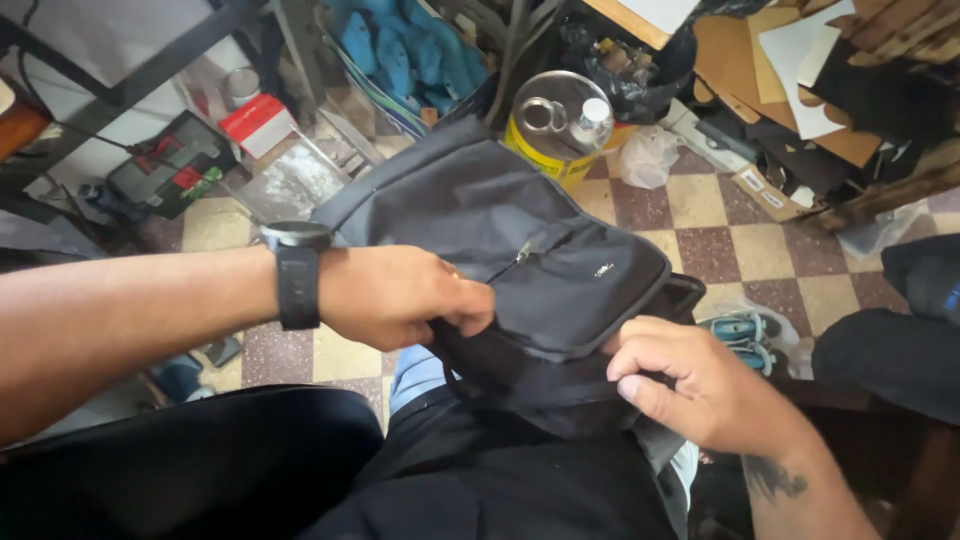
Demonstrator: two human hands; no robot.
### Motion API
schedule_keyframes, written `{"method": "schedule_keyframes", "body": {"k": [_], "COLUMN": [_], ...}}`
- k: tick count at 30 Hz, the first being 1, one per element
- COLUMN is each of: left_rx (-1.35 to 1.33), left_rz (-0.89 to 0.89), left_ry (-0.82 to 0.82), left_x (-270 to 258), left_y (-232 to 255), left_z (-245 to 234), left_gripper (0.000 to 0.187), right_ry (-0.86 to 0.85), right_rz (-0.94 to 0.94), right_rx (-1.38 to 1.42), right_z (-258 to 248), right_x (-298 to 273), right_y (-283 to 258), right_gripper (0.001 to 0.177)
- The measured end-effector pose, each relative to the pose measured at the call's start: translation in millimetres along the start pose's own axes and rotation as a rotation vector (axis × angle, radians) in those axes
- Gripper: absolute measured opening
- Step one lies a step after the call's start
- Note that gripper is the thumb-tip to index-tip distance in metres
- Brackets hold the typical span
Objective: The person uses pliers to remove a broken zipper pull from a black backpack. They then thread a new zipper pull onto the zipper track and attach it to the bag's zipper slider, completing the repair.
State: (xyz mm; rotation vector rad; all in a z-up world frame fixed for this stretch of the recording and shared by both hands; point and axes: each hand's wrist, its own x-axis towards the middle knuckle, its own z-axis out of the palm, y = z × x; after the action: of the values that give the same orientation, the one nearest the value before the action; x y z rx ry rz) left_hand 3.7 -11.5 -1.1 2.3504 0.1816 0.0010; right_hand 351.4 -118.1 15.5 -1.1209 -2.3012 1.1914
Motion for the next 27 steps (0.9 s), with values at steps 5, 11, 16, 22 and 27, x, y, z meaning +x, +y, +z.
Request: {"method": "schedule_keyframes", "body": {"k": [5, 11, 16, 22, 27], "left_rx": [0.054, 0.012, 0.001, -0.037, -0.072], "left_rz": [-0.113, -0.328, -0.494, -0.474, -0.432], "left_ry": [-0.013, 0.133, 0.369, 0.351, 0.302], "left_x": [10.9, 55.6, 80.9, 60.5, 34.6], "left_y": [18.7, 74.7, 54.6, 52.3, 59.4], "left_z": [25.3, 23.6, 57.6, 47.8, 13.7], "left_gripper": [0.097, 0.071, 0.030, 0.011, 0.017], "right_ry": [0.107, 0.205, 0.247, 0.040, -0.076], "right_rz": [0.239, 0.245, 0.117, 0.014, -0.181], "right_rx": [-0.008, -0.007, -0.054, -0.106, -0.096], "right_z": [12.8, 27.6, 32.3, 25.7, 5.2], "right_x": [-6.7, 1.3, 12.9, 11.6, 24.9], "right_y": [-1.9, -4.8, -17.0, -21.5, -4.0], "right_gripper": [0.021, 0.007, 0.009, 0.021, 0.015]}}
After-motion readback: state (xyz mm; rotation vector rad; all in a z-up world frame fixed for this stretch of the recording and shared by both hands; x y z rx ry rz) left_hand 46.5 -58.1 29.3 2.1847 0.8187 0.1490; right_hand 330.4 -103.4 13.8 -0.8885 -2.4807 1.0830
